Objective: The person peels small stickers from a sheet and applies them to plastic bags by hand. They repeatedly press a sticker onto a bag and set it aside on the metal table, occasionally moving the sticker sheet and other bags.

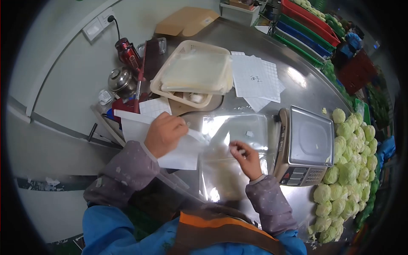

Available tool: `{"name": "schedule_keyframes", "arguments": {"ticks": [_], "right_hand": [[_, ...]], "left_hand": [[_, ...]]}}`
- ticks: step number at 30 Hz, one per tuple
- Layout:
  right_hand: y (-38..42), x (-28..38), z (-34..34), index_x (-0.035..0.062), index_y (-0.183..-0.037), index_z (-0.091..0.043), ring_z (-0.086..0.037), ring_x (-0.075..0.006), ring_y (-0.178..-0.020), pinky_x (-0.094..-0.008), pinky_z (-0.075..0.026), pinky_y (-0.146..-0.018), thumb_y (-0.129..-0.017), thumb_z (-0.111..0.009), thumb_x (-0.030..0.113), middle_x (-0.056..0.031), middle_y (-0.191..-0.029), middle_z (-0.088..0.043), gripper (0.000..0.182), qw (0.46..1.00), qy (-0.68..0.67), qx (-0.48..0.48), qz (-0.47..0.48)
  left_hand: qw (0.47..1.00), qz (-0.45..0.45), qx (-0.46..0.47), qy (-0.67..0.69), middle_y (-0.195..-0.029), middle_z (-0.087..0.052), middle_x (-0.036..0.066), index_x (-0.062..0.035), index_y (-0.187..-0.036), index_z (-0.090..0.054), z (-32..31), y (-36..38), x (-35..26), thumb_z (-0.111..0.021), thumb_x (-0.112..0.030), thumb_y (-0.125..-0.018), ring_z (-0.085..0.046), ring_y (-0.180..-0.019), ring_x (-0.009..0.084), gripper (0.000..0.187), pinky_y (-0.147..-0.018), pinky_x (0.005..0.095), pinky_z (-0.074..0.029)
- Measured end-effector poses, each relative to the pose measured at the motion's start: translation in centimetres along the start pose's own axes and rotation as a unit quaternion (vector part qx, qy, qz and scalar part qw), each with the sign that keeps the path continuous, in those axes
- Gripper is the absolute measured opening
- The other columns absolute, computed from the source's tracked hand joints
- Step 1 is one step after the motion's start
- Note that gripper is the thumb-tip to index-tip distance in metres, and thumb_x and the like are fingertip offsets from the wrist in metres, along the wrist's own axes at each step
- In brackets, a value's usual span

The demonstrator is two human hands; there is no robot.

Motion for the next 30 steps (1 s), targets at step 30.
{"name": "schedule_keyframes", "arguments": {"ticks": [30], "right_hand": [[6.3,9.1,-2.5,0.0071,-0.082,-0.065,-0.060,-0.0241,-0.071,-0.0344,-0.048,-0.061,-0.068,-0.069,0.001,-0.0059,-0.077,-0.061,0.015,0.934,0.178,-0.016,0.308]], "left_hand": [[0.989,0.087,0.092,0.073,-0.062,-0.058,0.002,-0.0127,-0.071,-0.064,-0.2,3.0,-9.2,-0.067,-0.019,-0.077,-0.056,-0.058,0.0203,0.009,-0.056,0.0341,-0.041]]}}
Point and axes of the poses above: each hand's wrist, its own y-axis away from the middle knuckle, its own z-axis out of the back of the hand, x = y × z, the point moved 2 cm from there along -y, towards the middle knuckle
